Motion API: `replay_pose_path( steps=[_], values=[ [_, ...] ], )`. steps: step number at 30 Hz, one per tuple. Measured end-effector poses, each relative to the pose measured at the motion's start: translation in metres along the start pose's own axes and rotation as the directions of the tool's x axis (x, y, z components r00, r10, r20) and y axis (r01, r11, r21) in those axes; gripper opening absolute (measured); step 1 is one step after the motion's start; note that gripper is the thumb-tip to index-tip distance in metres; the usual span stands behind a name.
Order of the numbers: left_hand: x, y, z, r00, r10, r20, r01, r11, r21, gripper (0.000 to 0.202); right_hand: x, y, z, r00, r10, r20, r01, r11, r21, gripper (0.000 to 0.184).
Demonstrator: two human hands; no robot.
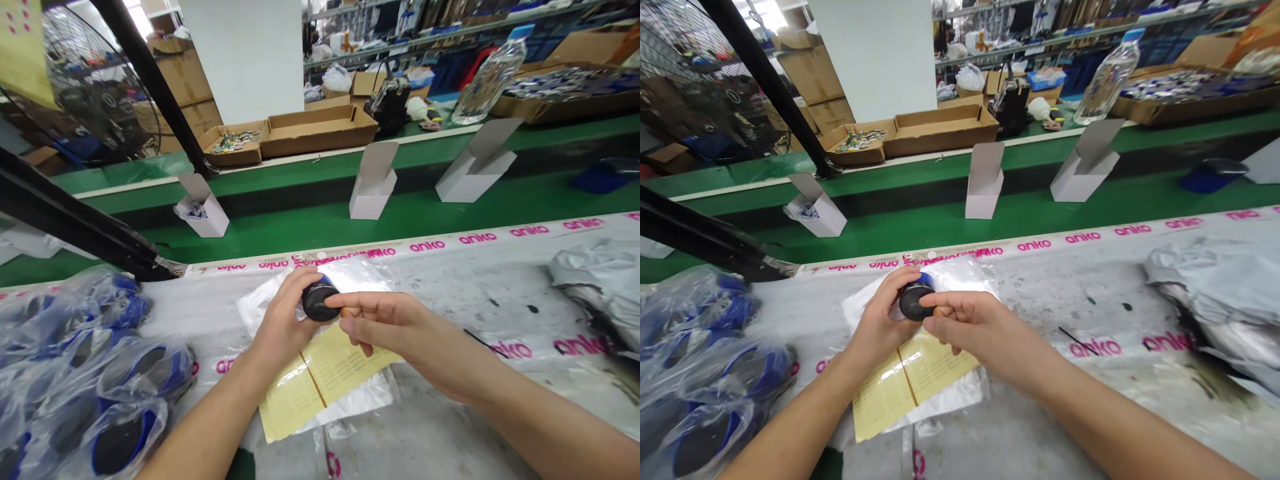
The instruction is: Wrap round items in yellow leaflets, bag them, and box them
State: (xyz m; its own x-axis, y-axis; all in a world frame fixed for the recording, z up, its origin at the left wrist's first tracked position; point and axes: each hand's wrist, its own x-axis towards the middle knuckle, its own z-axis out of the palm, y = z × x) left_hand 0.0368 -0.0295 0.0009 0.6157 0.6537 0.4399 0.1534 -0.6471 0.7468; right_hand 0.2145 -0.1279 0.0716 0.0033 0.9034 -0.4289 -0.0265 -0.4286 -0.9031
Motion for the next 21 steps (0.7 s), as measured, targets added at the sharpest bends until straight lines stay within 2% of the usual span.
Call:
replay_pose_path(
  steps=[13,18,21],
  values=[
    [-0.0008,-0.0034,0.0008,1.000,-0.010,-0.008,0.010,1.000,-0.016,0.062,0.0008,-0.0011,0.0002,0.996,-0.075,-0.043,0.074,0.997,-0.018,0.039],
    [-0.0019,-0.0045,0.0011,1.000,-0.025,0.004,0.025,1.000,-0.019,0.066,-0.0006,-0.0020,-0.0046,0.973,-0.193,-0.130,0.174,0.974,-0.147,0.035],
    [-0.0023,-0.0046,0.0015,1.000,-0.011,-0.004,0.011,1.000,-0.017,0.066,0.0020,0.0033,-0.0050,0.909,-0.367,-0.199,0.296,0.902,-0.314,0.025]
  ],
)
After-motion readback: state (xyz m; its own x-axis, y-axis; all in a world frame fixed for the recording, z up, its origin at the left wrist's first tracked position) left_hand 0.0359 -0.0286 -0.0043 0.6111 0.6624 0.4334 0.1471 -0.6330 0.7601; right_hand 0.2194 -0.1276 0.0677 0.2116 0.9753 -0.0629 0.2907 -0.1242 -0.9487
